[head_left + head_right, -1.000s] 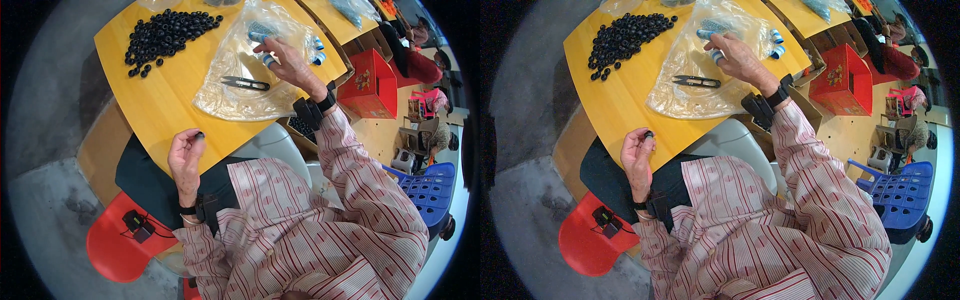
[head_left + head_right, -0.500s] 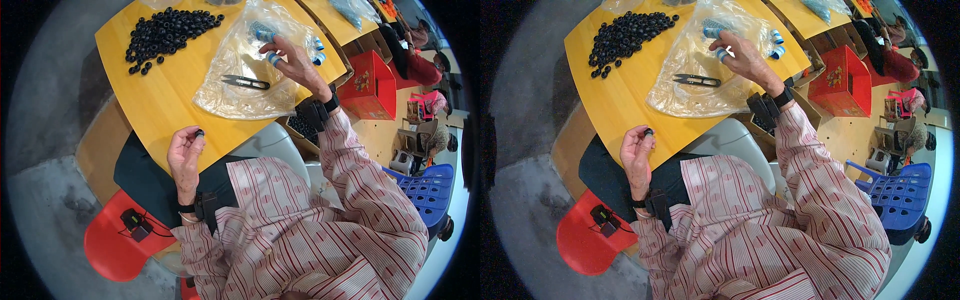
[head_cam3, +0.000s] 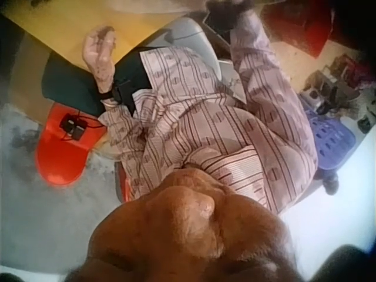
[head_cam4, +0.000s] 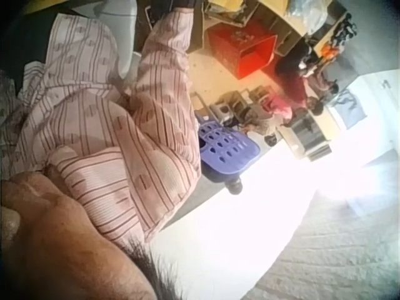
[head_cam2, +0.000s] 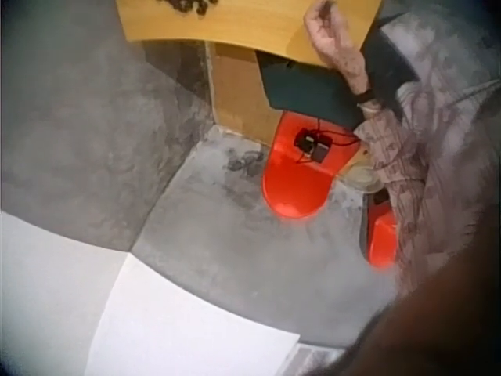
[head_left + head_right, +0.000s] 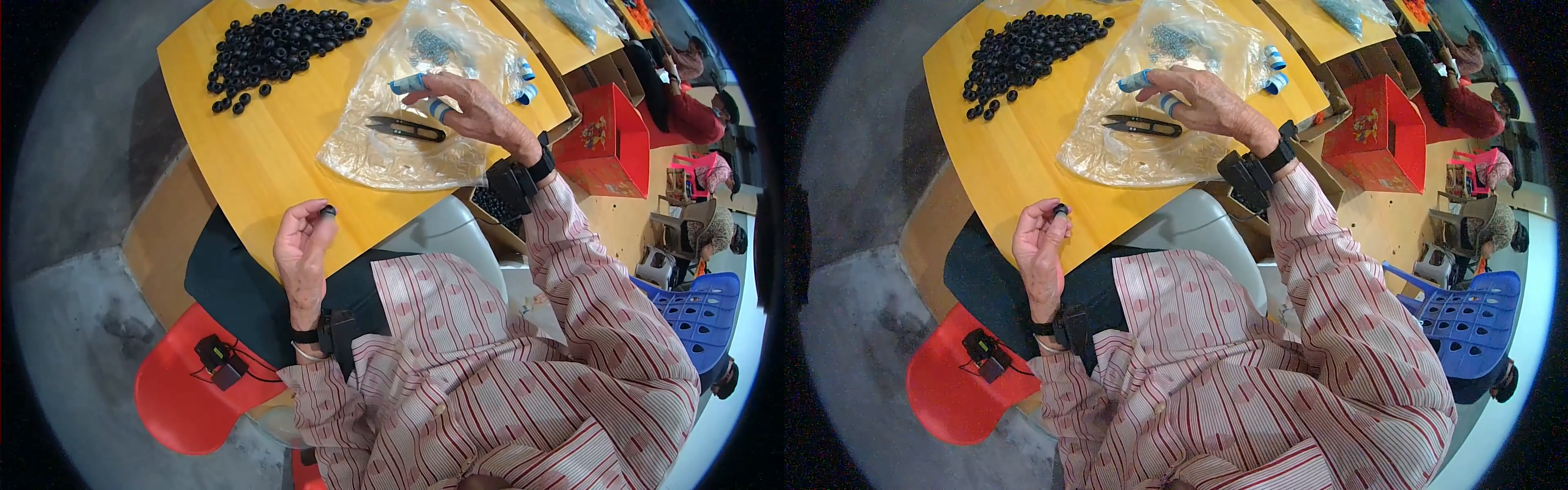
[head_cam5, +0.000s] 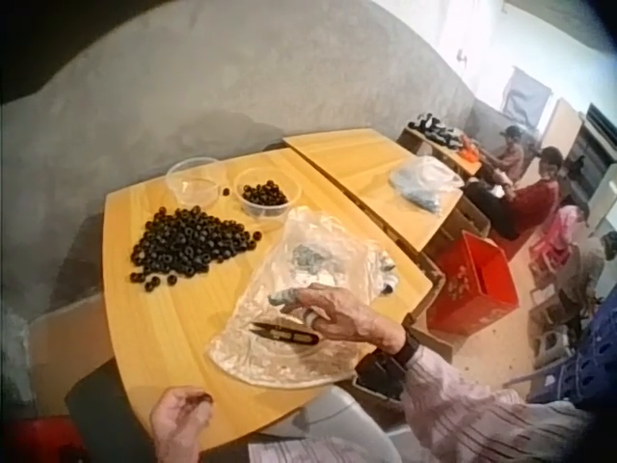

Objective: The person picks up small black rubber pieces from the table and inserts small components into them by hand.

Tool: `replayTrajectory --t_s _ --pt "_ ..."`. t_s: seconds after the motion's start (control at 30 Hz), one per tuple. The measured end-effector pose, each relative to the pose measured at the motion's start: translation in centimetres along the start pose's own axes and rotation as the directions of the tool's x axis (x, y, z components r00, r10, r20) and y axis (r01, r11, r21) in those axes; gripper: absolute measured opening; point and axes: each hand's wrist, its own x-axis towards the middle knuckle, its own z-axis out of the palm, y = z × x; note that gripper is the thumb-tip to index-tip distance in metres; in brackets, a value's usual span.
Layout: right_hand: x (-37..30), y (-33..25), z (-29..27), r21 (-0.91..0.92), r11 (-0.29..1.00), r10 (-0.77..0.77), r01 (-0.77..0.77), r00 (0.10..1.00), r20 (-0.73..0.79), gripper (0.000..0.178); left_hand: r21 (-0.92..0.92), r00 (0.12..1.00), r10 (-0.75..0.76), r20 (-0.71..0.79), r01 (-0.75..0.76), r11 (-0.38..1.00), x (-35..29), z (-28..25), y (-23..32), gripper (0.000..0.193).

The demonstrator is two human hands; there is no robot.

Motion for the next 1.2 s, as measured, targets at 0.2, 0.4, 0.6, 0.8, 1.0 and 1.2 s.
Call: replayTrajectory --t_s 0.2,0.4,0.6,0.8,1.0,1.2 --pt "0.2 -1.5 0.4 -0.026 0.998 0.056 -0.055 0.997 0.061 0.059 -0.014 1.000 0.002 0.017 -0.002 1.000 0.0 -0.2 0.0 0.025" --pt "-0.4 -1.3 0.7 -0.139 0.988 0.087 -0.070 0.989 0.118 0.050 -0.044 1.000 0.018 0.017 -0.018 0.999 0.1 -0.1 -0.1 0.025" --pt "-0.3 -1.7 0.8 -0.142 0.983 0.126 -0.114 0.989 0.079 0.051 -0.024 1.000 0.021 0.020 -0.021 0.999 0.1 -0.2 -0.1 0.024" --pt "-0.4 -1.3 0.9 -0.134 0.991 0.012 -0.002 0.997 0.072 0.052 -0.024 0.999 0.031 0.038 -0.030 0.999 0.2 -0.2 -0.2 0.024" --pt "-0.4 -2.0 0.9 -0.173 0.984 -0.026 0.039 0.997 0.076 0.049 -0.057 1.000 0.016 0.015 -0.015 0.998 0.0 -0.2 -0.2 0.026" --pt "-0.5 -4.0 0.2 0.133 0.967 0.215 -0.217 0.976 0.031 0.039 -0.074 1.000 0.011 0.020 -0.009 0.997 -0.1 -0.5 -0.1 0.027"
